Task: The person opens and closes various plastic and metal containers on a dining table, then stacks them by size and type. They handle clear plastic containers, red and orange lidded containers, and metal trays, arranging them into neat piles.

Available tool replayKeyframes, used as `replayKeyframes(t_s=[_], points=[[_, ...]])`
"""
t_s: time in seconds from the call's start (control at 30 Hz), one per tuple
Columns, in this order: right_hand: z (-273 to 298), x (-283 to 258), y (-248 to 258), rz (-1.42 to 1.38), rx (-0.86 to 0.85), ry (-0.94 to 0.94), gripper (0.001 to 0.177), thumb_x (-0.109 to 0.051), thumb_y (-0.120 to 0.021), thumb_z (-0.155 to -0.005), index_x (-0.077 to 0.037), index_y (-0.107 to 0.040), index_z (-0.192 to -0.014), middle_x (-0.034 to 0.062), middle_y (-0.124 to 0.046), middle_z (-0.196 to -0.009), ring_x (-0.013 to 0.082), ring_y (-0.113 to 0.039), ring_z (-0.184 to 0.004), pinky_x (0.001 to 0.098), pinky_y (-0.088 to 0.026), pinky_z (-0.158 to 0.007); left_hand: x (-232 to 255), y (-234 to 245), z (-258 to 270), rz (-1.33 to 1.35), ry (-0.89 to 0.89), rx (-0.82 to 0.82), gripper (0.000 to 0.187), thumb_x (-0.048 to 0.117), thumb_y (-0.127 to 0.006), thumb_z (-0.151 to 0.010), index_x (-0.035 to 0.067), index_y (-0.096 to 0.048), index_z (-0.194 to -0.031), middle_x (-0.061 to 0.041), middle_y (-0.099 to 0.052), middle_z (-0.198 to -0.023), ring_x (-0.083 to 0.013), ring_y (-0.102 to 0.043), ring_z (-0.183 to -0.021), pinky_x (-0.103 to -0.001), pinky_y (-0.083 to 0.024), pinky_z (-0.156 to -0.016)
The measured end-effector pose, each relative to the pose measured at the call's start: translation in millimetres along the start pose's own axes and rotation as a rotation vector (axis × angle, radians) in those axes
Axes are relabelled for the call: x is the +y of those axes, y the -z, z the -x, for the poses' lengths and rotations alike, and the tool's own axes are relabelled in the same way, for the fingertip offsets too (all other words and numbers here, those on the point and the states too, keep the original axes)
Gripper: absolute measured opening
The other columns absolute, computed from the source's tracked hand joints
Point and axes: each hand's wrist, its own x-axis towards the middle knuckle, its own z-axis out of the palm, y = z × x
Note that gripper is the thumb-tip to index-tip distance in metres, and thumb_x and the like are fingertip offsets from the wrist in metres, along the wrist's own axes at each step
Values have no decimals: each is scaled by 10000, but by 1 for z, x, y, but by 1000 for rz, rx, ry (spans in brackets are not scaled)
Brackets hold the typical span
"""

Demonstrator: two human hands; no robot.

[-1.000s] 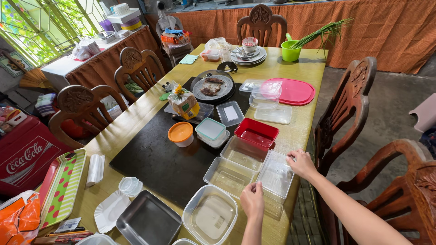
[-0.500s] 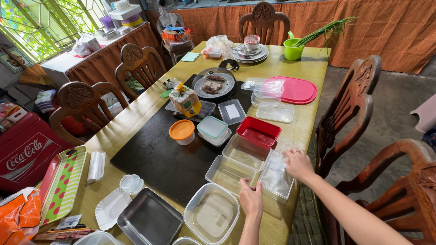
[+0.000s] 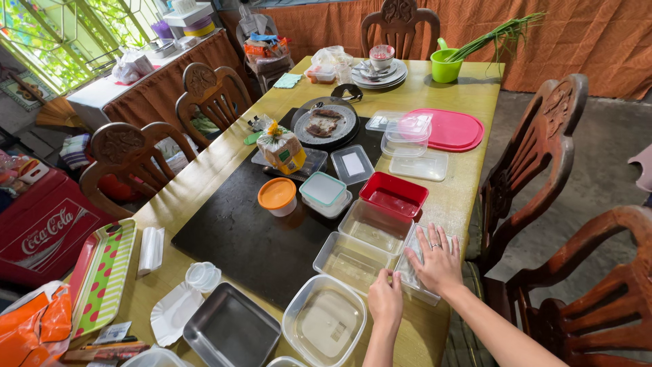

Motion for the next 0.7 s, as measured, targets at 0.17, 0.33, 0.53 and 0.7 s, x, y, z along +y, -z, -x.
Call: replayKeyframes(t_s=[0.17, 0.33, 0.53, 0.7], points=[[-1, 37, -39, -417, 445, -47, 765, -574, -489, -956, 0, -470, -1462, 225, -432, -1534, 370, -368, -1445, 500, -256, -1204, -13, -14, -10, -100, -12, -55, 369, 444, -503, -1027, 149, -691, -1144, -179, -739, -936, -408, -691, -937, -515, -522, -833], [16, 81, -45, -810, 34, -454, 701, -555, -574, -961, -5, -510, -1391, 217, -488, -1396, 399, -429, -1324, 521, -345, -1132, -26, -25, -18, -31, -30, -156, 374, 415, -449, -1049, 174, -627, -1274, -193, -728, -1055, -418, -668, -1018, -525, -508, -884], [16, 88, -5, -1286, 71, -572, 664, -552, -522, -1001, -74, -417, -1450, 109, -535, -1187, 252, -538, -1087, 451, -440, -949, 1, -43, -3, 174, -3, -339, 453, 472, -460, -1021, 193, -532, -1370, -202, -733, -1033, -354, -716, -1002, -462, -531, -890], [-24, 84, 60, -1436, 107, -561, 643, -534, -558, -980, -77, -444, -1417, 135, -569, -1096, 229, -639, -831, 379, -563, -713, 37, -31, -9, 190, -168, -324, 633, 581, -494, -1059, 74, -451, -1435, -259, -665, -1157, -394, -662, -1039, -476, -501, -914]])
